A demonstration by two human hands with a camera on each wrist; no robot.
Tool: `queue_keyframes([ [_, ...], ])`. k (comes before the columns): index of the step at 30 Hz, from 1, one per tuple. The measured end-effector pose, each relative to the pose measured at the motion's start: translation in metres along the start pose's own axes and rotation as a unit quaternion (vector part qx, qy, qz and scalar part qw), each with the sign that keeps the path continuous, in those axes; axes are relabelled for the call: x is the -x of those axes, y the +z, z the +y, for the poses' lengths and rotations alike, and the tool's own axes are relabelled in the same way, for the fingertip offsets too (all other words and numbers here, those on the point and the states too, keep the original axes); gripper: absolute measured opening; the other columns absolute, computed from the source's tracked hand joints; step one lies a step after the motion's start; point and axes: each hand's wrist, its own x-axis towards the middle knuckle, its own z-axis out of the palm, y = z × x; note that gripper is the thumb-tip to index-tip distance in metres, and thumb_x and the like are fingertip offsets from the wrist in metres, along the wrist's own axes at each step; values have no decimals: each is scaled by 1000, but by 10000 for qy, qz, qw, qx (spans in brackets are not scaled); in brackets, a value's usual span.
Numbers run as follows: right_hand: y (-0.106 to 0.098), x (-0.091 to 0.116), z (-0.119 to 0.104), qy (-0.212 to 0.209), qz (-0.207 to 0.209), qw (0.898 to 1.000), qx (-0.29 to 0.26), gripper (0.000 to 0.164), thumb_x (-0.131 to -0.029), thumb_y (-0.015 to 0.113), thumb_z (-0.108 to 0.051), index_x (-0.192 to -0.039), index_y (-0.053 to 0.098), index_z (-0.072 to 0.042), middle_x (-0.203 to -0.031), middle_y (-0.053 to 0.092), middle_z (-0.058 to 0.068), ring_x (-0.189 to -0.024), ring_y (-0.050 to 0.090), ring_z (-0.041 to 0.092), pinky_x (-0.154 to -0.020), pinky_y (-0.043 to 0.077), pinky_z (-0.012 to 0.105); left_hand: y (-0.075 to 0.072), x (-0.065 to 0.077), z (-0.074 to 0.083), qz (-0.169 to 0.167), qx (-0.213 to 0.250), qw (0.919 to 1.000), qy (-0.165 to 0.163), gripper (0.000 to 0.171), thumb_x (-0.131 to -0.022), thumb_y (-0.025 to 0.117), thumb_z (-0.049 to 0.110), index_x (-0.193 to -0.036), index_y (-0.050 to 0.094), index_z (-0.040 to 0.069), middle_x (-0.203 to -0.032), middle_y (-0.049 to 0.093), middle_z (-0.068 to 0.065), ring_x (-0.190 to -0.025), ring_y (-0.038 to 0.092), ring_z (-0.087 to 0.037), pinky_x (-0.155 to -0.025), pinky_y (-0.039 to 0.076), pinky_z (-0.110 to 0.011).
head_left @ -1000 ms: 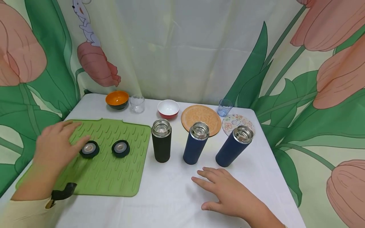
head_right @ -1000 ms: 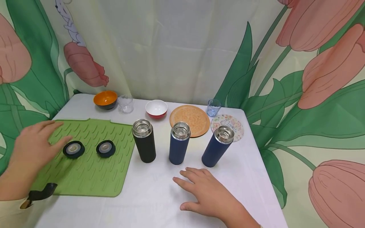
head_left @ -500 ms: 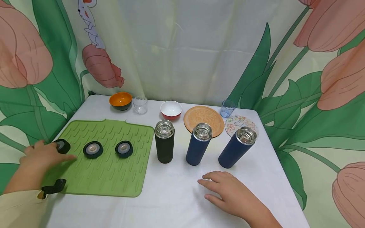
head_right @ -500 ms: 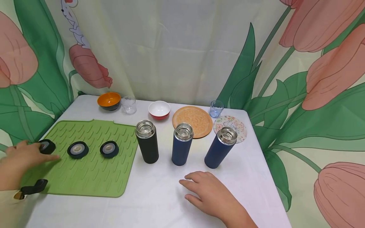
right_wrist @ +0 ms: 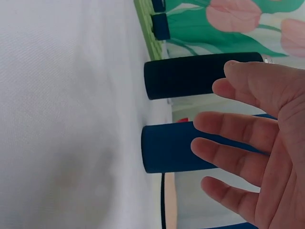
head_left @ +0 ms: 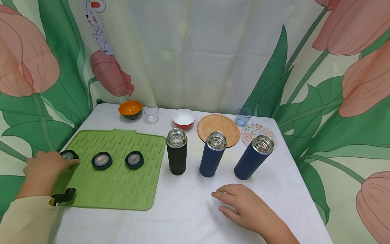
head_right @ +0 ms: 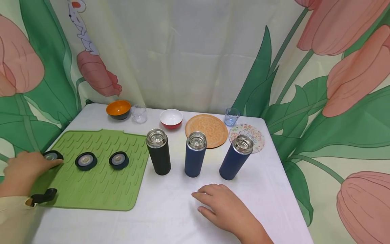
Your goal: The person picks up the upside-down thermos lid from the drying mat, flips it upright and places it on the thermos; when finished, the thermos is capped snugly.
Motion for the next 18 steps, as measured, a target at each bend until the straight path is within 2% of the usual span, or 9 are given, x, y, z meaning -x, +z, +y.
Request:
queue_keyframes([
  [3, 1, -1, 0, 36, -78, 9999, -102, 35, -101, 73, -31, -136, 72, -26, -126, 72, -15, -119, 68, 11, -101, 57, 41, 0, 10, 2, 439, 54, 9990, 42, 112, -93, 62, 71, -128, 43, -34, -121, 32, -59, -116, 34, -80, -82, 43, -79],
  [5, 2, -1, 0, 66, -105, 9998, -163, 36, -101, 73, -31, -137, 72, -26, -126, 72, -15, -119, 68, 11, -101, 57, 41, -1, 24, 9, 871, 125, 9960, 163, 110, -93, 64, 69, -126, 42, -34, -119, 34, -58, -114, 34, -78, -80, 40, -78],
  [8, 4, -1, 0, 50, -43, 9998, -173, 36, -100, 75, -30, -136, 72, -26, -126, 72, -15, -119, 68, 11, -102, 57, 41, -6, 49, 30, 1449, 292, 9878, 489, 107, -91, 68, 69, -125, 45, -30, -119, 36, -54, -113, 34, -76, -82, 37, -77],
  [10, 5, -2, 0, 43, -24, 9998, -174, 36, -100, 75, -30, -136, 72, -26, -126, 72, -14, -120, 67, 11, -102, 57, 41, -7, 65, 49, 1747, 322, 9800, 897, 103, -89, 71, 69, -124, 50, -25, -123, 39, -50, -112, 36, -74, -82, 36, -77],
  [13, 7, -4, -1, 84, -119, 9996, -228, 36, -101, 73, -32, -137, 71, -26, -128, 71, -14, -121, 67, 12, -102, 57, 41, -6, 83, 79, 2099, 154, 9624, 1718, 94, -82, 80, 68, -121, 60, -15, -129, 48, -41, -113, 41, -68, -86, 41, -76],
  [18, 6, -9, -3, 192, -369, 9984, -382, 36, -104, 70, -36, -139, 70, -28, -130, 71, -14, -122, 67, 12, -104, 56, 43, 1, 108, 118, 2351, -383, 9198, 3119, 89, -73, 85, 71, -119, 72, -4, -134, 62, -25, -120, 55, -52, -99, 48, -69],
])
